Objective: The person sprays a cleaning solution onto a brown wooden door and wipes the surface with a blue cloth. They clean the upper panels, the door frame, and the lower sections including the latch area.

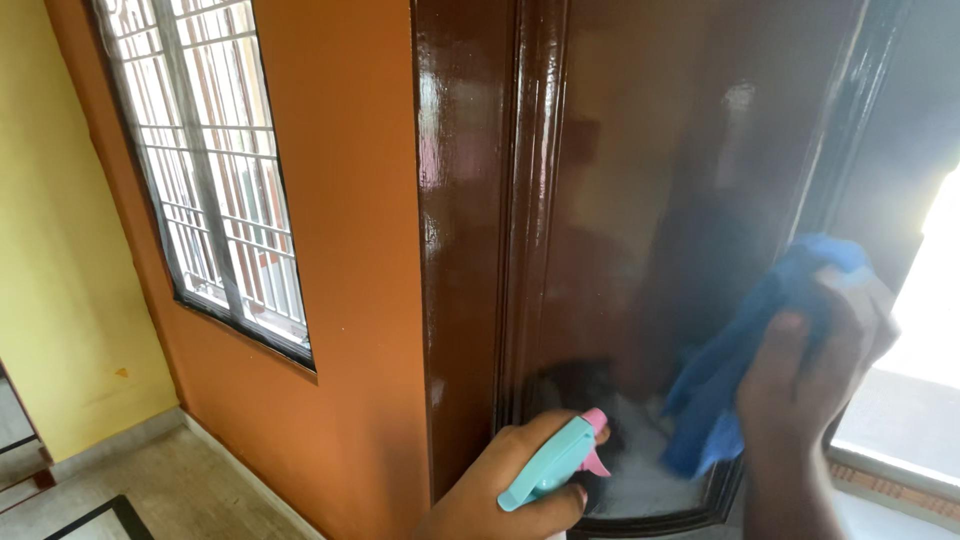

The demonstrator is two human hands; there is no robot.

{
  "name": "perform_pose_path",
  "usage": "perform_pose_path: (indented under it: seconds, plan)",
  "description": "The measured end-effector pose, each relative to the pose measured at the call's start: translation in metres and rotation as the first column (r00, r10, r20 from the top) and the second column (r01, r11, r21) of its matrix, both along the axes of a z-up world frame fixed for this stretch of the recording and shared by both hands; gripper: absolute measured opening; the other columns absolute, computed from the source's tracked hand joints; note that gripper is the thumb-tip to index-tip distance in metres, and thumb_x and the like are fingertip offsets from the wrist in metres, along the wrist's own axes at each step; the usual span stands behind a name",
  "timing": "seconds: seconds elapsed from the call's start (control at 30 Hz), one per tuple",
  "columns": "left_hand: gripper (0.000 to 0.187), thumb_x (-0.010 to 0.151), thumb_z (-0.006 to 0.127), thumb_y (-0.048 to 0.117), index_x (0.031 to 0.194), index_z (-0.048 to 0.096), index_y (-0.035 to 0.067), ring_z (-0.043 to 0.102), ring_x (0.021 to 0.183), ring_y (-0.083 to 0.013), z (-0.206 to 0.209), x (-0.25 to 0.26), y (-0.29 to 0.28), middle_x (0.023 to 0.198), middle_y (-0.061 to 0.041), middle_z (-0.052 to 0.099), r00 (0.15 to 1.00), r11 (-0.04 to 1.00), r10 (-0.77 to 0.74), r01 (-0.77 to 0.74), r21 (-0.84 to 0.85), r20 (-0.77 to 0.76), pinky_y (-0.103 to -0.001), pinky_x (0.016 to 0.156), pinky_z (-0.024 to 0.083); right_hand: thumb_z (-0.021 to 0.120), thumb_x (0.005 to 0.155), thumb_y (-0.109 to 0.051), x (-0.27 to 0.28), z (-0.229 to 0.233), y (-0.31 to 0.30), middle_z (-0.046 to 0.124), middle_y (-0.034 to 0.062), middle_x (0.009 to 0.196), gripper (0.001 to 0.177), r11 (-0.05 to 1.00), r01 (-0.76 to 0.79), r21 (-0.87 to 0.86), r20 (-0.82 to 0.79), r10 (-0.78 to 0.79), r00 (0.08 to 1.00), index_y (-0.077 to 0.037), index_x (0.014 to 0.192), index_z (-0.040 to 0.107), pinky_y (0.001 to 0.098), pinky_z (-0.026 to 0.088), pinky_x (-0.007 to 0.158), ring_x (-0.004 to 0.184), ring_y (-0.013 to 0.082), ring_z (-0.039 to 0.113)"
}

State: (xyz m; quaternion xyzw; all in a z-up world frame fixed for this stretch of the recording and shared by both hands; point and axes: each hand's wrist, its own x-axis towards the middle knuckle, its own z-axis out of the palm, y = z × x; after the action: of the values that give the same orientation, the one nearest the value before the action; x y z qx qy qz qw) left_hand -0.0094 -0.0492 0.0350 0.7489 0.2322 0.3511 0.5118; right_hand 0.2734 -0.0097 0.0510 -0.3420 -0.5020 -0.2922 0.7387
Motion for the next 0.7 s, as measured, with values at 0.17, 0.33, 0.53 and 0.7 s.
perform_pose_path:
  seconds: [0.17,0.33,0.53,0.7]
  plan:
    - [0.052,0.080,0.063,0.009,0.131,0.061,0.003,0.072,0.110,-0.0191,-0.011,0.009,0.011,0.114,-0.010,0.073,0.991,0.977,0.097,-0.112,0.180,0.089,-0.036,0.099,0.052,0.063,0.108,-0.014,0.011,0.036,0.040,0.051,0.0201,0.152,0.029,0.890,0.448,-0.085,0.189,-0.427,0.884,-0.007,0.136,0.066,0.0534,0.047,0.109,0.137,0.0418,0.052]
    - [0.054,0.076,0.063,0.007,0.129,0.063,0.003,0.073,0.106,-0.0210,-0.022,0.014,0.029,0.110,-0.013,0.074,0.952,0.938,0.232,-0.273,0.213,0.199,-0.036,0.097,0.054,0.062,0.096,-0.024,-0.061,0.012,0.073,0.051,0.0107,0.154,0.036,0.846,0.526,-0.086,0.392,-0.456,0.799,-0.023,0.131,0.070,0.0609,0.040,0.105,0.132,0.0439,0.049]
    - [0.054,0.074,0.060,0.004,0.128,0.065,0.003,0.074,0.103,-0.0196,-0.026,0.014,0.042,0.109,-0.010,0.078,0.913,0.890,0.330,-0.386,0.243,0.240,-0.033,0.097,0.055,0.064,0.086,-0.036,-0.085,-0.010,0.051,0.051,0.0017,0.151,0.047,0.893,0.442,-0.085,0.743,-0.238,0.625,-0.033,0.133,0.069,0.0648,0.034,0.112,0.140,0.0391,0.045]
    - [0.066,0.070,0.057,-0.001,0.135,0.066,0.007,0.076,0.103,-0.0170,-0.034,0.020,0.049,0.108,-0.010,0.079,0.897,0.894,0.419,-0.435,0.108,0.142,-0.032,0.100,0.055,0.067,0.090,-0.026,-0.015,0.065,0.049,0.051,0.0062,0.150,0.042,0.854,0.520,0.000,0.629,-0.404,0.664,-0.035,0.131,0.071,0.0624,0.032,0.114,0.137,0.0425,0.045]
